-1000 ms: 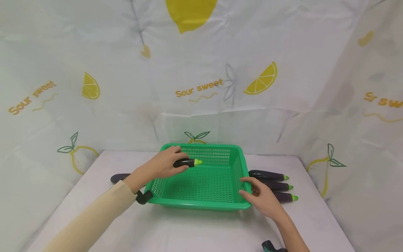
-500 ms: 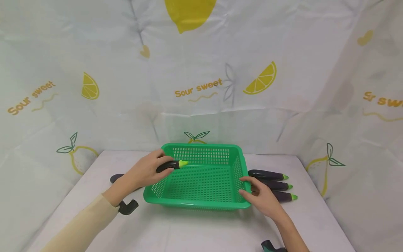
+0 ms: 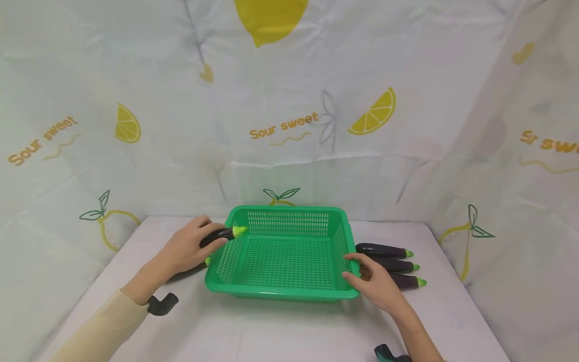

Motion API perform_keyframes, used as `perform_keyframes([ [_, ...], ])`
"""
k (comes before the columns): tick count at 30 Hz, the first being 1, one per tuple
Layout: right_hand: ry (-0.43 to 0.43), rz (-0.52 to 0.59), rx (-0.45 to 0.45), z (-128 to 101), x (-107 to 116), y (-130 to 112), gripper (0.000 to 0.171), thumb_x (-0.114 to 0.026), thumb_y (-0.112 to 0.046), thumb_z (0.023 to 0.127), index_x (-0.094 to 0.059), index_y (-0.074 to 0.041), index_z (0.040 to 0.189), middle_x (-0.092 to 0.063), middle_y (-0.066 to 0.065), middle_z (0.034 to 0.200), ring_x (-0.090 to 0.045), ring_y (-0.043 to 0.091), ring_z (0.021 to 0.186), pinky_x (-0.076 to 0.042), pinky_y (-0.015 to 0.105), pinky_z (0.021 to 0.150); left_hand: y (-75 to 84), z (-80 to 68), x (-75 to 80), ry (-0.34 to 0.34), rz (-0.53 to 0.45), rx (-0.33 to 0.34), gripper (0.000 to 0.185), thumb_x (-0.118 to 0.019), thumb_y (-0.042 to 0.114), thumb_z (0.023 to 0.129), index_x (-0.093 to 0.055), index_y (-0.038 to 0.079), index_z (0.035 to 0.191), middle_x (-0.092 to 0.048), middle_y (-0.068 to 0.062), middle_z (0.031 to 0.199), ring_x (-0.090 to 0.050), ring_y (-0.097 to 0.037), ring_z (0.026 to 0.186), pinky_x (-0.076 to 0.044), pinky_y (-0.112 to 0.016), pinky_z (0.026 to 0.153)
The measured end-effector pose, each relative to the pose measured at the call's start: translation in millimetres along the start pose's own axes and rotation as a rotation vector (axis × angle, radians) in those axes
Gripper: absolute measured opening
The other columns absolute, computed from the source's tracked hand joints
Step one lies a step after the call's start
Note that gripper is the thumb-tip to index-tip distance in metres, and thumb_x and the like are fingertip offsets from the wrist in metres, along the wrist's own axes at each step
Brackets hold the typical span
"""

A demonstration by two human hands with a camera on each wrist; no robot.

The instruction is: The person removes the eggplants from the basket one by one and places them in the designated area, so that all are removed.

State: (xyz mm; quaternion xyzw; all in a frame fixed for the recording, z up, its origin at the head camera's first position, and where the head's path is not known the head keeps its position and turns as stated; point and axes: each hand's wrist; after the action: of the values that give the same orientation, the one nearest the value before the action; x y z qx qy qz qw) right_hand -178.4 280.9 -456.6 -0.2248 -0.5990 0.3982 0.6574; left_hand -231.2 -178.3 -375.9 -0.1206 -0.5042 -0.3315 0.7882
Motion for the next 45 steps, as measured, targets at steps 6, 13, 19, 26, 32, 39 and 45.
perform_keyframes([
  [6, 0.003, -0.018, 0.007, 0.1, 1.7, -0.8, 0.047, -0.069, -0.031, 0.099, -0.058, -0.007, 0.138, -0.055, 0.023, 0.141, -0.060, 0.042, 0.122, -0.051, 0.050, 0.093, -15.4, -14.1, 1.3, 0.067, 0.012, 0.077, 0.028, -0.072, 0.031, 0.096, -0.073, 0.011, 0.116, -0.053, -0.001, 0.092, -0.046, -0.013, 0.073, -0.043, -0.030, 0.059],
  [13, -0.008, -0.017, 0.010, -0.5, 3.2, -1.6, 0.047, -0.068, -0.031, 0.100, -0.058, -0.008, 0.138, -0.056, 0.022, 0.141, -0.060, 0.042, 0.122, -0.052, 0.048, 0.092, -27.1, -32.5, 1.1, 0.080, -0.001, 0.184, 0.027, -0.069, 0.029, 0.098, -0.072, 0.009, 0.116, -0.056, -0.004, 0.094, -0.050, -0.016, 0.077, -0.044, -0.034, 0.060],
  [19, -0.009, -0.013, 0.010, -0.4, 3.0, -2.5, 0.047, -0.068, -0.032, 0.100, -0.058, -0.008, 0.139, -0.055, 0.022, 0.142, -0.059, 0.043, 0.124, -0.050, 0.052, 0.094, -36.5, -47.4, -4.7, 0.097, 0.034, 0.232, 0.025, -0.070, 0.025, 0.097, -0.072, 0.007, 0.114, -0.058, -0.006, 0.093, -0.050, -0.018, 0.076, -0.046, -0.037, 0.062],
  [26, -0.005, 0.001, 0.007, 0.0, 1.8, -2.4, 0.047, -0.068, -0.031, 0.100, -0.058, -0.008, 0.139, -0.054, 0.024, 0.142, -0.058, 0.045, 0.124, -0.050, 0.056, 0.095, -43.2, -62.7, -17.0, 0.049, -0.022, 0.314, 0.032, -0.069, 0.029, 0.099, -0.071, 0.004, 0.119, -0.059, -0.008, 0.097, -0.051, -0.018, 0.080, -0.047, -0.038, 0.066],
  [32, -0.005, 0.010, 0.003, -0.7, 1.7, -3.4, 0.046, -0.068, -0.029, 0.100, -0.057, -0.007, 0.139, -0.054, 0.025, 0.143, -0.054, 0.048, 0.127, -0.048, 0.062, 0.097, -47.7, -76.2, -34.5, 0.015, -0.043, 0.347, 0.031, -0.071, 0.031, 0.098, -0.072, 0.007, 0.117, -0.059, -0.005, 0.096, -0.051, -0.016, 0.080, -0.047, -0.037, 0.066],
  [39, -0.004, 0.012, 0.002, -1.2, 0.9, -4.5, 0.045, -0.069, -0.027, 0.100, -0.057, -0.007, 0.139, -0.054, 0.025, 0.143, -0.054, 0.049, 0.127, -0.047, 0.063, 0.097, -46.2, -86.4, -50.4, -0.013, 0.003, 0.364, 0.032, -0.073, 0.031, 0.095, -0.072, 0.008, 0.117, -0.059, -0.006, 0.097, -0.056, -0.020, 0.083, -0.051, -0.042, 0.070],
  [45, 0.000, 0.018, 0.008, -1.1, 0.0, -2.9, 0.046, -0.068, -0.029, 0.100, -0.058, -0.007, 0.138, -0.053, 0.026, 0.143, -0.054, 0.050, 0.127, -0.047, 0.063, 0.097, -43.9, -92.1, -59.9, -0.055, 0.102, 0.359, 0.035, -0.075, 0.031, 0.093, -0.072, 0.007, 0.118, -0.062, -0.010, 0.101, -0.061, -0.031, 0.092, -0.053, -0.052, 0.077],
])
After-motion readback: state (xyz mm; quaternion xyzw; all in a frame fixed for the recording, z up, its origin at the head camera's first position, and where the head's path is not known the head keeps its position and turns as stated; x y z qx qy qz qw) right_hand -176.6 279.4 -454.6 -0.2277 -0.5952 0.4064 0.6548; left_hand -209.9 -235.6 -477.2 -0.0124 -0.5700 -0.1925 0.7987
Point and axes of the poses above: each hand's wrist, its own z-axis towards the middle knuckle, its own x-axis out of the back of the hand, y = z × x
